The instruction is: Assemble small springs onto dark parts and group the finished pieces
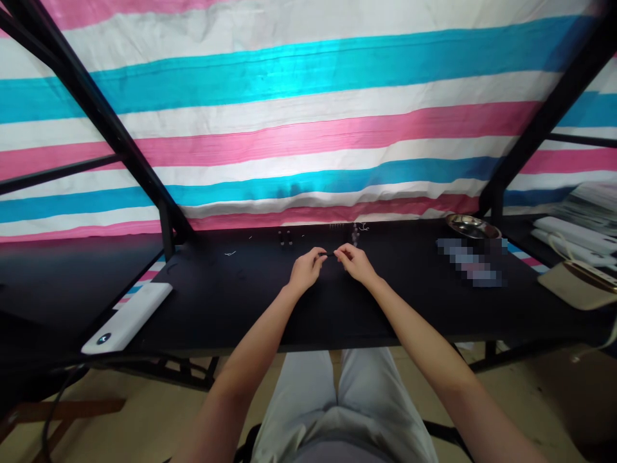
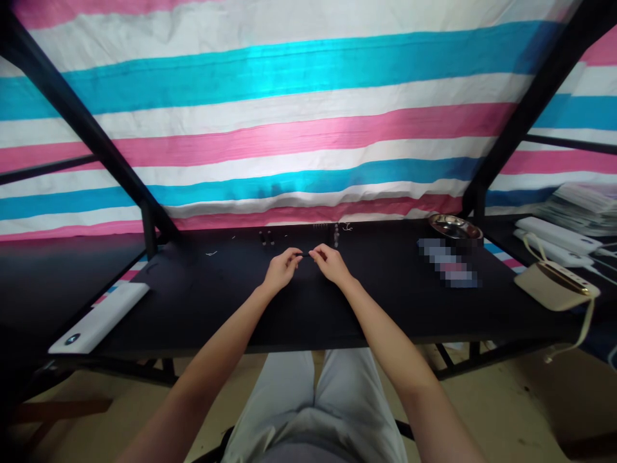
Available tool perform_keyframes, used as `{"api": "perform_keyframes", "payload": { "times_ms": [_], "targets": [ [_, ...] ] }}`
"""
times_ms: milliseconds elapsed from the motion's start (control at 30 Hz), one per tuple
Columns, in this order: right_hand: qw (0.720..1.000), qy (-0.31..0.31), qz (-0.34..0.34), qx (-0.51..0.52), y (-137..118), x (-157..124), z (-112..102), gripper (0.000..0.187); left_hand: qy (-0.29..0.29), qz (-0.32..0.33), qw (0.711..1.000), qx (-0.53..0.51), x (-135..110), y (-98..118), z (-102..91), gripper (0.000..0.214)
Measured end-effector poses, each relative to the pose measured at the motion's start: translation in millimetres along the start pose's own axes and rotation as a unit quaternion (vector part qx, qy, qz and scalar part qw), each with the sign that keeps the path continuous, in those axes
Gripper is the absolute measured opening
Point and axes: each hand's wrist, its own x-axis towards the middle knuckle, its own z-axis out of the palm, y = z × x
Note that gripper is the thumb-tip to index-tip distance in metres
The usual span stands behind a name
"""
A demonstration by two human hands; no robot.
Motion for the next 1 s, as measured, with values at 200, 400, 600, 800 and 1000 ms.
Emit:
{"api": "perform_keyframes", "payload": {
  "times_ms": [200, 400, 600, 800, 1000],
  "targets": [
    [1.0, 0.005, 0.018, 0.023, 2, 1, 1, 0.03, 0.031, -0.064, 0.989, -0.129, 3, 1, 2.1, 0.021],
    [1.0, -0.003, 0.022, 0.016, 10, 2, 3, 0.028, 0.05, -0.163, 0.942, -0.288, 9, 1, -1.8, 0.031],
    [0.996, -0.043, -0.018, -0.07, 16, 3, 0, 0.025, 0.073, -0.176, 0.932, -0.309, 9, 4, -4.3, 0.033],
    [0.985, -0.037, -0.068, -0.152, 14, 3, -9, 0.017, 0.14, -0.208, 0.916, -0.312, 12, -1, -6.4, 0.032],
    [0.996, -0.014, -0.066, -0.063, 4, 2, -4, 0.022, 0.049, -0.194, 0.931, -0.305, 8, 2, -4.0, 0.031]
  ]
}}
